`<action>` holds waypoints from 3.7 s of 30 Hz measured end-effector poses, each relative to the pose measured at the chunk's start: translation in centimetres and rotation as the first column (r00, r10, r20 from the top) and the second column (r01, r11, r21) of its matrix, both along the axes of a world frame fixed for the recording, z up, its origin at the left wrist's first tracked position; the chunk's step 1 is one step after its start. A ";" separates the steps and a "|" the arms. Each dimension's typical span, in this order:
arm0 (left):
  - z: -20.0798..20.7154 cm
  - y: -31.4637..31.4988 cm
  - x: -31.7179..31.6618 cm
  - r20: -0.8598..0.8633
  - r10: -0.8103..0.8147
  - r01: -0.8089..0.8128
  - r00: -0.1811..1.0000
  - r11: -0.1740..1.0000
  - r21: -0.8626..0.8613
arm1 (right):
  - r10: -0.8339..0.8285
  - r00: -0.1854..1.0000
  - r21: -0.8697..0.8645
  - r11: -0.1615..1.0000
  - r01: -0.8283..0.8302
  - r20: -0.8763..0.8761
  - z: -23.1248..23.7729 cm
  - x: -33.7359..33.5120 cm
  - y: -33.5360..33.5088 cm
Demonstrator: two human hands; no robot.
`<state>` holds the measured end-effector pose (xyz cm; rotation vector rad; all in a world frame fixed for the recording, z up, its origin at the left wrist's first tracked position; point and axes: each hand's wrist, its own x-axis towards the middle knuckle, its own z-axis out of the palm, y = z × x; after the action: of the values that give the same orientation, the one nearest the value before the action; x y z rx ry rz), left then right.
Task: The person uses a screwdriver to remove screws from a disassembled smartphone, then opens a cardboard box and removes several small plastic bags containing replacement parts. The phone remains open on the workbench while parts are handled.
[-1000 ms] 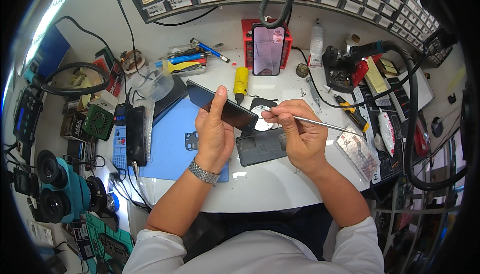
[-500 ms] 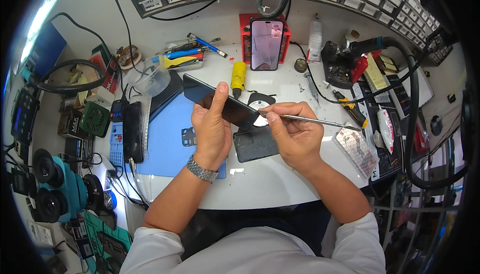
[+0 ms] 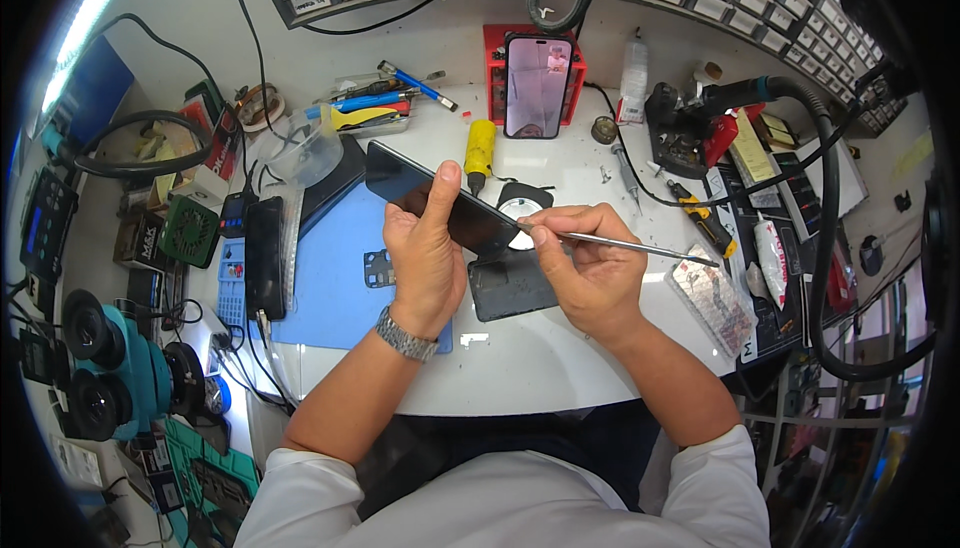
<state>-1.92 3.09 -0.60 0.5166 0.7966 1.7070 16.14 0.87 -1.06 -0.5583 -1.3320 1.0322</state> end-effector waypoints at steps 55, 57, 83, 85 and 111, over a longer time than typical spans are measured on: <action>0.9 -1.7 2.1 -0.097 0.010 -0.005 0.995 0.999 0.053 | -0.492 0.838 0.662 0.713 0.232 0.237 0.0 -0.8 0.4; 0.4 -1.8 1.9 -0.127 -0.018 0.022 0.992 0.999 0.033 | -0.482 0.846 0.658 0.717 0.231 0.228 0.0 -0.8 0.4; -3.6 -0.9 2.0 -0.340 -0.088 0.119 0.936 0.990 0.071 | -0.325 0.943 0.453 0.854 0.257 0.077 -2.1 -0.5 0.2; -1.9 -1.2 2.4 -0.410 -0.025 0.059 0.912 0.996 0.070 | -0.360 0.930 0.493 0.823 0.283 0.067 -2.0 -1.1 0.1; 2.6 -0.7 -0.5 0.006 -0.304 0.299 0.953 0.933 -0.198 | -0.330 0.863 0.542 0.837 0.080 0.383 2.6 2.8 1.0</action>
<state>-2.43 2.34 1.97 0.4960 0.8465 1.3250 18.96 1.87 1.52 -0.5448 -1.8422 0.3241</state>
